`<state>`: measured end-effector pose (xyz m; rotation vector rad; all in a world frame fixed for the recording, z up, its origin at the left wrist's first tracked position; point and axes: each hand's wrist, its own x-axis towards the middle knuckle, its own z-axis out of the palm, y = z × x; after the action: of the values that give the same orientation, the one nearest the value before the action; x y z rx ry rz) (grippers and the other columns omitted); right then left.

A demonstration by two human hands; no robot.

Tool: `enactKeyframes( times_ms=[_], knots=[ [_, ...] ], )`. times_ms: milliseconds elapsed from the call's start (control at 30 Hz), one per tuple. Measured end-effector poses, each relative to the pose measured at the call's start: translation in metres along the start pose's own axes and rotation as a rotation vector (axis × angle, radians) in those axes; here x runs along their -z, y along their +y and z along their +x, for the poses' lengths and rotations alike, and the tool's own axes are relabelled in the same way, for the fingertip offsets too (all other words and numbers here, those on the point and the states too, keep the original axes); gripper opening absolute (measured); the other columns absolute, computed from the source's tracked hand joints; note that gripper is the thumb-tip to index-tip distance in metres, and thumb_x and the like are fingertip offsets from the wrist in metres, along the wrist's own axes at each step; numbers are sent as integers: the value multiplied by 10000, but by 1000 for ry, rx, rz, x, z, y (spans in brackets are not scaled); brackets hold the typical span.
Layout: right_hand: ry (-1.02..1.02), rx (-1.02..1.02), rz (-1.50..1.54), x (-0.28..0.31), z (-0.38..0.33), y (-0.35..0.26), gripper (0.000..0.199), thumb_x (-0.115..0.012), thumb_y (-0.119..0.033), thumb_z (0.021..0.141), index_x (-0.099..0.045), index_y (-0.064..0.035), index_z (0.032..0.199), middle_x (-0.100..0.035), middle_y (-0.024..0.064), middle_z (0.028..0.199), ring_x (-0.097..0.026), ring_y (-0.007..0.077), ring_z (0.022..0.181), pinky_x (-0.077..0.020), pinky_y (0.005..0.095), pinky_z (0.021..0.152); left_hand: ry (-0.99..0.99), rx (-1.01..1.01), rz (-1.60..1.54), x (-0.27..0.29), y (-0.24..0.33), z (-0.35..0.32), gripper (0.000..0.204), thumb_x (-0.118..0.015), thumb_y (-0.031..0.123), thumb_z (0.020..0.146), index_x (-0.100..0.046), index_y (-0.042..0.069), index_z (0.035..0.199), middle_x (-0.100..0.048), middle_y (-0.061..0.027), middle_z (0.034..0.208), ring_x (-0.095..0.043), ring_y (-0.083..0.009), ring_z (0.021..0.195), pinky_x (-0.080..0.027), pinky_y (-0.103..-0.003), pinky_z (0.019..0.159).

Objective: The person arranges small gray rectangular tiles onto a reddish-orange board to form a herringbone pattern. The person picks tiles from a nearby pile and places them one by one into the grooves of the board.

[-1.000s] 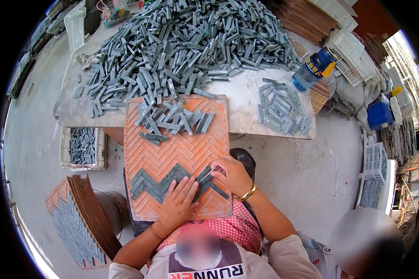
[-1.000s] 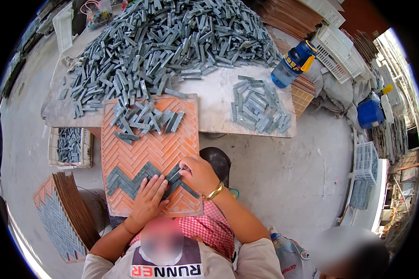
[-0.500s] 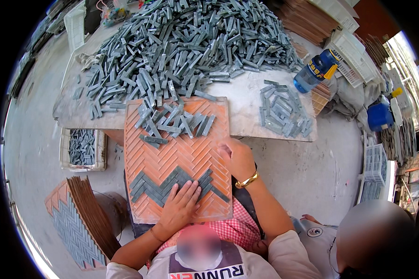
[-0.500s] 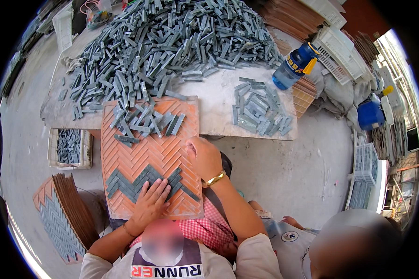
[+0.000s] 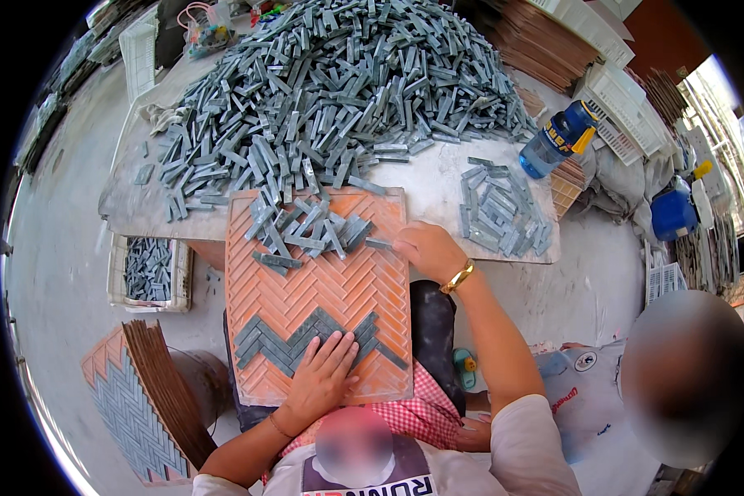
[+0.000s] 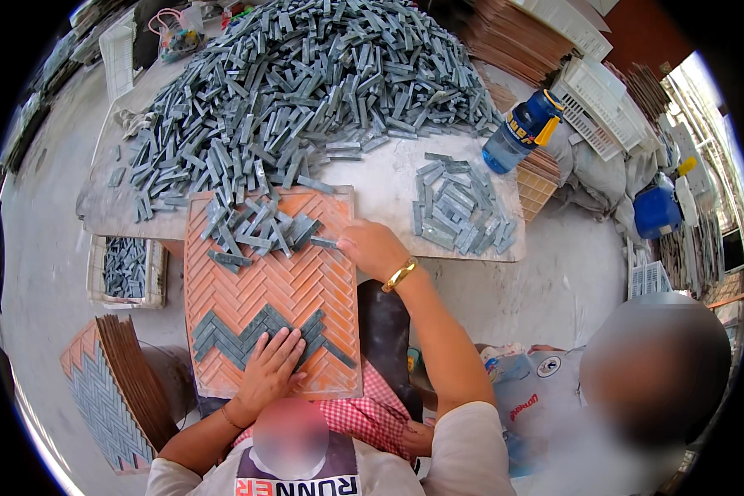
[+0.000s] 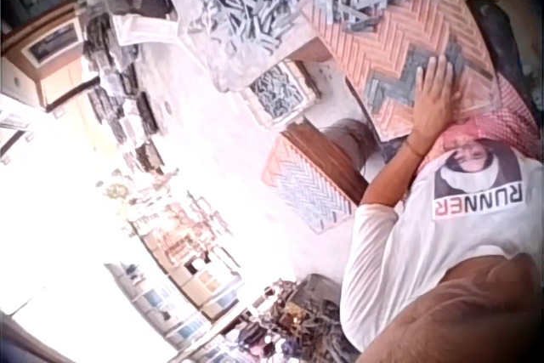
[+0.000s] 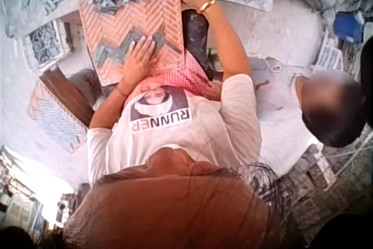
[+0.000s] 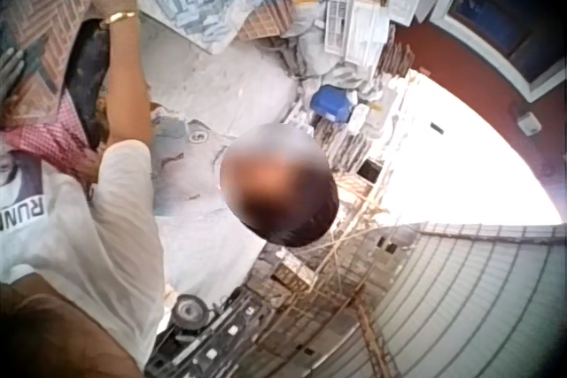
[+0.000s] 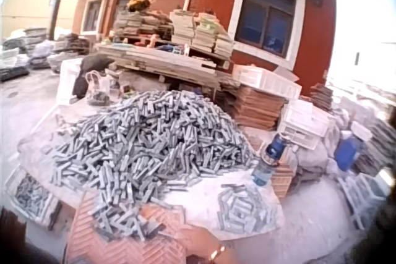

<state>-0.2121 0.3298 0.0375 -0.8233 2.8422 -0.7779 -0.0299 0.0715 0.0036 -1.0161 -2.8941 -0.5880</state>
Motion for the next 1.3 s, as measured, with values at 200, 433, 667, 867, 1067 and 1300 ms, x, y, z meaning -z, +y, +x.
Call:
enactKeyframes(
  times_ms=[200, 433, 667, 867, 1067, 1300],
  knots=[
    [96, -529, 904, -32, -77, -43, 167, -586, -117, 903, -635, 38, 939, -630, 30, 756, -587, 67, 624, -475, 242, 541, 7, -10, -5, 1, 1, -1, 566, -638, 302, 803, -511, 19, 1275, -421, -117, 1405, -364, -253, 1324, -272, -473, 1075],
    [300, -372, 374, -65, -121, -95, 93, -607, -80, 823, -621, -33, 903, -619, 145, 818, -620, 311, 715, -491, 354, 621, -91, -22, 40, 7, 8, 13, 695, -590, 397, 823, -388, 49, 1390, -345, -103, 1471, -299, -250, 1373, -173, -495, 1117],
    [224, -376, 161, -64, -126, -106, 144, -615, -83, 807, -586, -65, 947, -602, 126, 830, -604, 326, 762, -499, 399, 674, -125, -36, 80, -4, 7, 16, 718, -538, 457, 837, -361, 67, 1414, -339, -84, 1478, -282, -228, 1382, -140, -510, 1119],
    [258, -321, 43, -69, -129, -108, 168, -621, -70, 792, -593, -77, 958, -575, 107, 821, -592, 302, 791, -498, 382, 683, -136, -42, 66, -3, 7, 18, 715, -536, 458, 841, -363, 62, 1411, -333, -93, 1481, -280, -235, 1383, -141, -512, 1118],
    [210, -316, -11, -66, -128, -111, 193, -647, -99, 777, -612, -93, 966, -576, 98, 804, -601, 294, 744, -498, 385, 632, -130, -27, -7, 7, 13, 25, 680, -564, 400, 841, -380, 45, 1391, -353, -97, 1464, -322, -229, 1356, -216, -513, 1089],
    [60, -255, 52, -53, -126, -93, 100, -612, -144, 808, -599, -85, 887, -591, 96, 778, -614, 289, 711, -500, 392, 591, -121, -124, -31, 3, 14, 33, 652, -593, 355, 831, -426, -9, 1345, -358, -113, 1456, -318, -231, 1360, -238, -497, 1088]
  ],
)
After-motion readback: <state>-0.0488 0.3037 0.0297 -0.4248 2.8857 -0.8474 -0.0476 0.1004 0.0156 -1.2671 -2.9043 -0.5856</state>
